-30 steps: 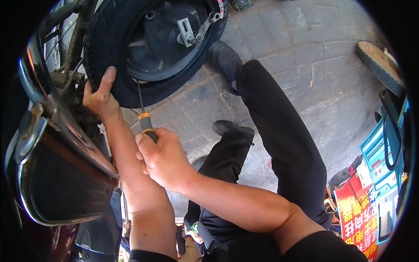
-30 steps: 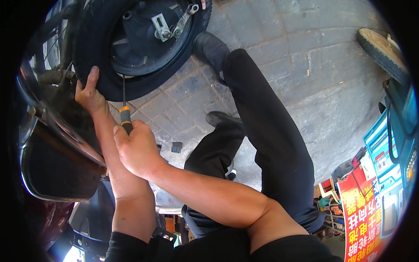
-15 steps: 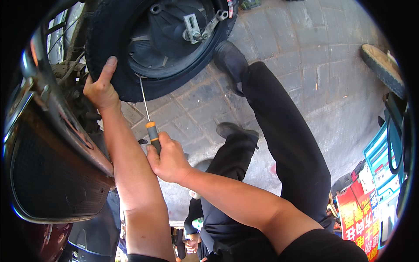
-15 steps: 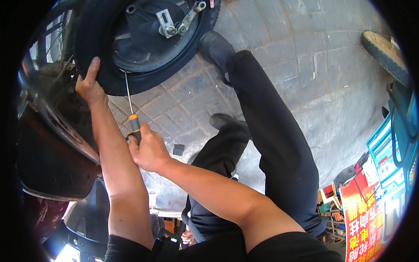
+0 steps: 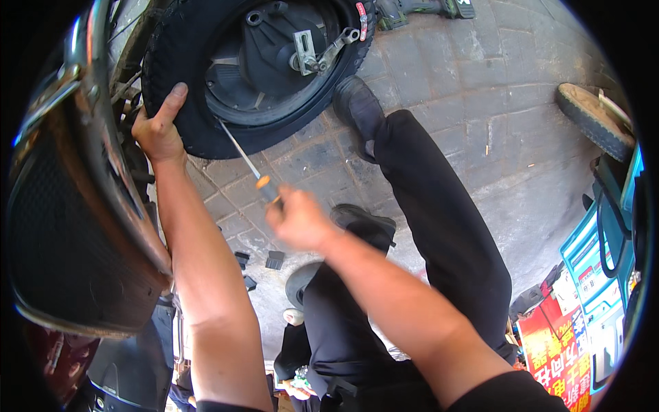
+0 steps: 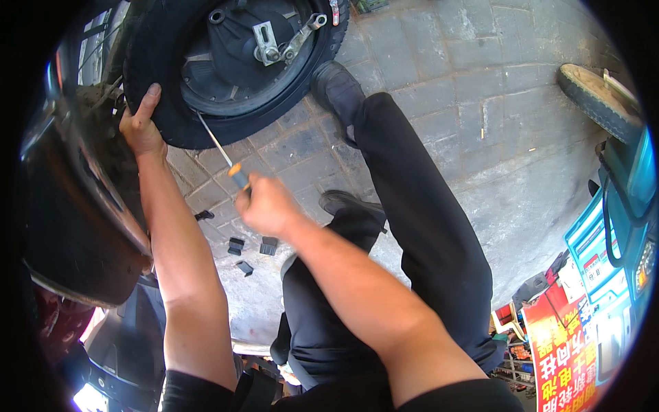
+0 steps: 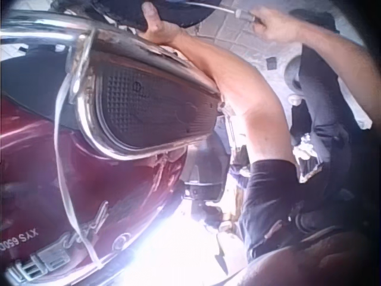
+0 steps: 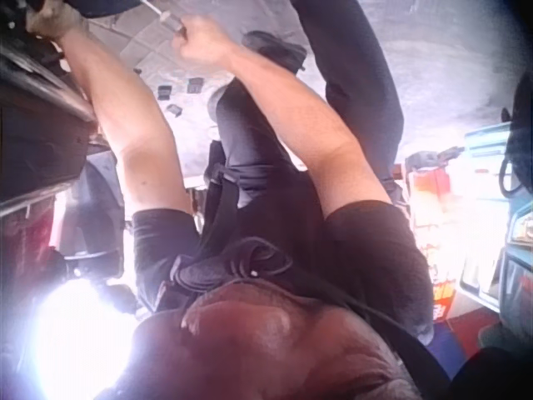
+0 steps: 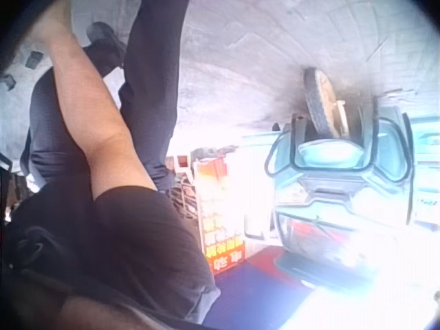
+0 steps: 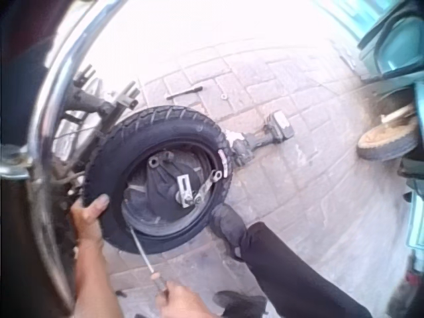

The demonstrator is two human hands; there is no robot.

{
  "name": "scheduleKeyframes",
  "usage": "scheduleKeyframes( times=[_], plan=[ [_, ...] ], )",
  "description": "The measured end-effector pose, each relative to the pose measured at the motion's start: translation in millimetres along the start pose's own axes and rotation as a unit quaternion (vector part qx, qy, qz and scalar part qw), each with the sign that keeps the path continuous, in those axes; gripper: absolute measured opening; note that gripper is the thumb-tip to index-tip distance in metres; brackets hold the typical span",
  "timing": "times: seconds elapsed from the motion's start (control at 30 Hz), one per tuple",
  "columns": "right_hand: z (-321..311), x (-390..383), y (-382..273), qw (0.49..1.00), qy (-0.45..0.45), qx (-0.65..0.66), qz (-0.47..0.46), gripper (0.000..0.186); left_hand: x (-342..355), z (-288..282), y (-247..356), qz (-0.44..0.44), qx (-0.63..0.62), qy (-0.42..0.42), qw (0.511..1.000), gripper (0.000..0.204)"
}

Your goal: The person unwraps a new tire, places it onto a wheel rim, and uses a screwdriver to pry the tire bead into place around the rim.

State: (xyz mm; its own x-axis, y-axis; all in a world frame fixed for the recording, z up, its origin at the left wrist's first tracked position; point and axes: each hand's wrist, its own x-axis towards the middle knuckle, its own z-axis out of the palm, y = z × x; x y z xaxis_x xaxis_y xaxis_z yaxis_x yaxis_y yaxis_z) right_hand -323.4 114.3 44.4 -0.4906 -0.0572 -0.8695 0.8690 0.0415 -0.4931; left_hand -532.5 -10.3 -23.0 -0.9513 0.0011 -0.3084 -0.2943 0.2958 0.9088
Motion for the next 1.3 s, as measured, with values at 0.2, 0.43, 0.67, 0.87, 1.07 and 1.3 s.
scheduleKeyframes(
  times=[0.2, 0.43, 0.67, 0.87, 1.07, 1.3],
  plan=[
    [-135, -75, -58, 0.973, -0.206, -0.102, 0.012, 0.034, 3, -1, -6, 0.035, 0.022, -0.003, 0.999, 0.051],
    [-142, -17, -20, 0.980, 0.006, -0.191, -0.056, 0.032, 1, -7, 1, 0.036, 0.008, -0.060, 0.997, 0.054],
    [-117, 66, 14, 0.976, -0.016, -0.147, -0.159, 0.039, -6, -9, 5, -0.034, -0.070, -0.091, 0.993, 0.057],
    [-122, 81, 13, 0.978, 0.008, -0.067, -0.198, 0.044, -18, -4, 1, -0.058, -0.107, -0.036, 0.992, 0.057],
    [-129, 82, 9, 0.979, -0.027, -0.092, -0.179, 0.037, -34, 3, 17, -0.048, -0.105, -0.045, 0.992, 0.063],
    [-125, 98, 17, 0.976, -0.088, -0.073, -0.188, 0.036, -14, -3, 44, -0.065, 0.022, -0.130, 0.989, 0.065]
  ],
)
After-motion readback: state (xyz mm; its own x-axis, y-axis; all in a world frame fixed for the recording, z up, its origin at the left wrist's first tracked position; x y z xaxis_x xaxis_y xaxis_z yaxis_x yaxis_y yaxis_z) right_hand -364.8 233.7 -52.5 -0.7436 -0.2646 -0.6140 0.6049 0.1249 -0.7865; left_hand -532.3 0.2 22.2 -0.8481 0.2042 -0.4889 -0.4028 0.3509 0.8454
